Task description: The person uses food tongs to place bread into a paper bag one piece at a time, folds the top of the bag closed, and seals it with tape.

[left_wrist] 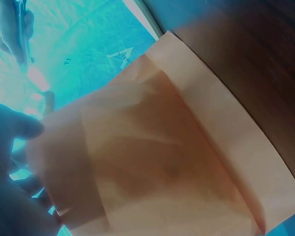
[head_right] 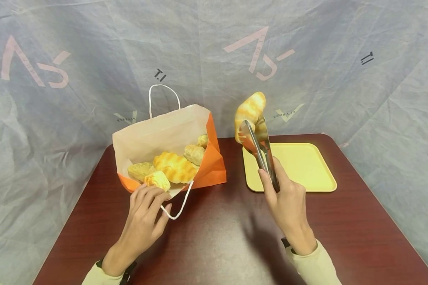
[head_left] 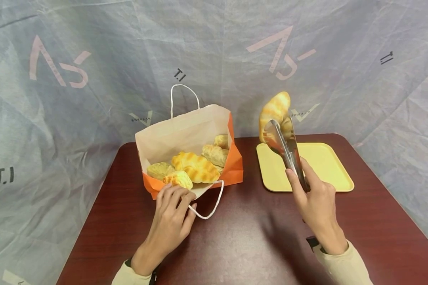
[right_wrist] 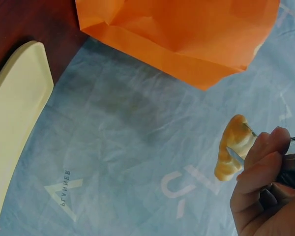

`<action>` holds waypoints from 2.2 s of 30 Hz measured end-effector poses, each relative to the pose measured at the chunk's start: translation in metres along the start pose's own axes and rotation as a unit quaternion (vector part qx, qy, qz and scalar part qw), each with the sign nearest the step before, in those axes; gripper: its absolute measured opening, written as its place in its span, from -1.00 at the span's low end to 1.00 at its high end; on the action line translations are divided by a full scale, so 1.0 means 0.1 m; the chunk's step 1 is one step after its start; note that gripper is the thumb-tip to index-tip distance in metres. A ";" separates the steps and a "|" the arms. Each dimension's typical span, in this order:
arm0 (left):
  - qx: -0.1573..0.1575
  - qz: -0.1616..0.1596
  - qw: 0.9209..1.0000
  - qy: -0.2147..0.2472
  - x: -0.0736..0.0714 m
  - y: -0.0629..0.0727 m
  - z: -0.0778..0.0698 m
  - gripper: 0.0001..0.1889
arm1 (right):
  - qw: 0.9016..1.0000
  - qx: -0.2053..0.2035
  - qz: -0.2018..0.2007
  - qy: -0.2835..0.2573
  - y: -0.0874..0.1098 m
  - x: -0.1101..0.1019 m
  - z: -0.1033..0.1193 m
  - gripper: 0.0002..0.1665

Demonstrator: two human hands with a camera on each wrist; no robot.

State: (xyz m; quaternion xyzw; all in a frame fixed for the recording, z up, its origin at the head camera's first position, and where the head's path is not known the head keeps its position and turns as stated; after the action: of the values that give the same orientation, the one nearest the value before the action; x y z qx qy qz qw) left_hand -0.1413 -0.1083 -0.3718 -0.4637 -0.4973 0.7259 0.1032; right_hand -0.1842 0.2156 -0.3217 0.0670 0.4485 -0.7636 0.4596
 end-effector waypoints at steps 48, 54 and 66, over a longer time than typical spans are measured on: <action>-0.006 0.007 1.000 -0.003 -0.02 0.00 0.02 -0.80 | 0.988 -0.115 0.041 -0.092 -0.10 0.40 0.67 -0.47; -0.008 0.008 1.000 -0.003 -0.02 0.00 0.02 -0.80 | 0.986 -0.116 0.063 -0.105 -0.09 0.49 0.75 -0.46; -0.003 0.012 1.000 0.007 0.00 0.01 0.02 -0.81 | 0.984 -0.120 0.078 -0.106 -0.14 0.65 0.85 -0.56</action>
State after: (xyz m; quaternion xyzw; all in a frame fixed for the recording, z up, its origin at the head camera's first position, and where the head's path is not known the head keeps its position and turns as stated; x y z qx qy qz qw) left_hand -0.1423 -0.1106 -0.3727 -0.4750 -0.4932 0.7224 0.0962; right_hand -0.2055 0.1125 -0.2966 -0.0353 0.4790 -0.6689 0.5673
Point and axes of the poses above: each hand's wrist, its own y-axis away from the middle knuckle, its own x-axis out of the palm, z = x × y, the point moved 5 cm from there along -y, towards the middle knuckle, and after that the axes turned 15 degrees about x, right-handed, at the moved point
